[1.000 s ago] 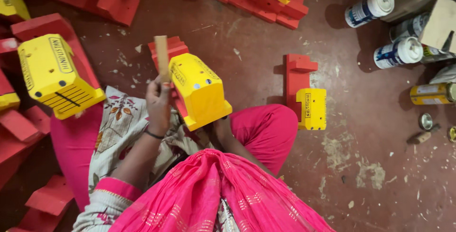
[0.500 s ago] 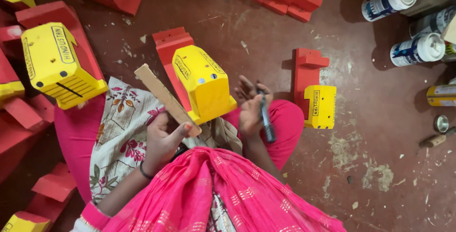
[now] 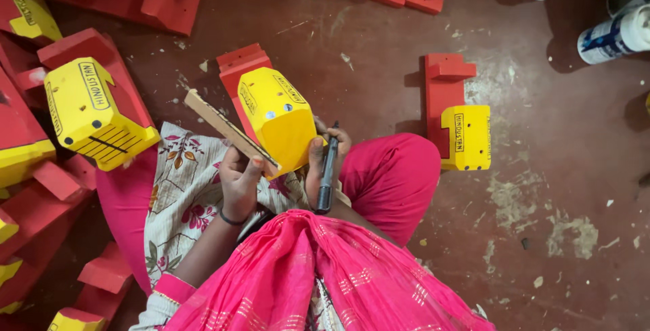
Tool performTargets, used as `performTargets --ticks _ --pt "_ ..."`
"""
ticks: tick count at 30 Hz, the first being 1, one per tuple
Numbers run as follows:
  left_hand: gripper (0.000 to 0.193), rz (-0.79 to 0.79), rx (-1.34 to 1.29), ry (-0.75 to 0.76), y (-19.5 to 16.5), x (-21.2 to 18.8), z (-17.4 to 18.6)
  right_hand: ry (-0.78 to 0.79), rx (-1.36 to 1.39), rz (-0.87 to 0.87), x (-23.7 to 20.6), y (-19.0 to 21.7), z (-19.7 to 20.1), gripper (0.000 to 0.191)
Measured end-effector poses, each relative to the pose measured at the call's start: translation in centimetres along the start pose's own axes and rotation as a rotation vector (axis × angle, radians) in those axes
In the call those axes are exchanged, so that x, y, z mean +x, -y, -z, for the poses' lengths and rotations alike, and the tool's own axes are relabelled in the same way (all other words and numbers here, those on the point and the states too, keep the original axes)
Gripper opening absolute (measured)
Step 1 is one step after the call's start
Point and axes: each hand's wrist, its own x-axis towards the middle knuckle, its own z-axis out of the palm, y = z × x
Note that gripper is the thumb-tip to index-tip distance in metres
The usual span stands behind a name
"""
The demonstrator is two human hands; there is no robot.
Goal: The person sits on the floor and uses a black marker to draw lines and dots on small yellow and red wooden toy tractors. They use a small wooden block as a straightedge to guide the lines and repeatedly pick up, rotate, and place down the toys to mark different sides.
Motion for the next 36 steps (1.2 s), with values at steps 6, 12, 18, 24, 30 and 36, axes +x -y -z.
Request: performTargets --ticks 6,12,18,24,30,36 --pt "0.027 0.114 0.158 0.014 -1.3 1.2 1.5 0.078 -0.012 -0.031 -0.4 0.5 0.8 0.045" --pt "0.025 0.064 0.670 0.070 -7.4 -0.1 -1.0 0.071 -0.098 0.168 0.4 2.6 3.5 0.037" --pt "0.024 0.001 0.822 0.099 -8.4 -2.1 -5.7 0.431 -0.136 0.160 -2.5 6.2 4.2 0.033" --pt "0.018 -0.008 1.063 0.157 -8.0 -0.9 -6.6 0.517 -0.402 0.550 -0.9 7.8 4.3 0.063" --pt "0.028 -0.268 1.221 0.061 -7.8 -0.4 -7.3 0.425 -0.425 0.534 -0.7 6.8 3.7 0.058" --pt "0.083 -0.435 1.263 0.047 -7.7 0.6 -6.3 0.408 -0.334 0.587 -0.4 6.3 4.0 0.053"
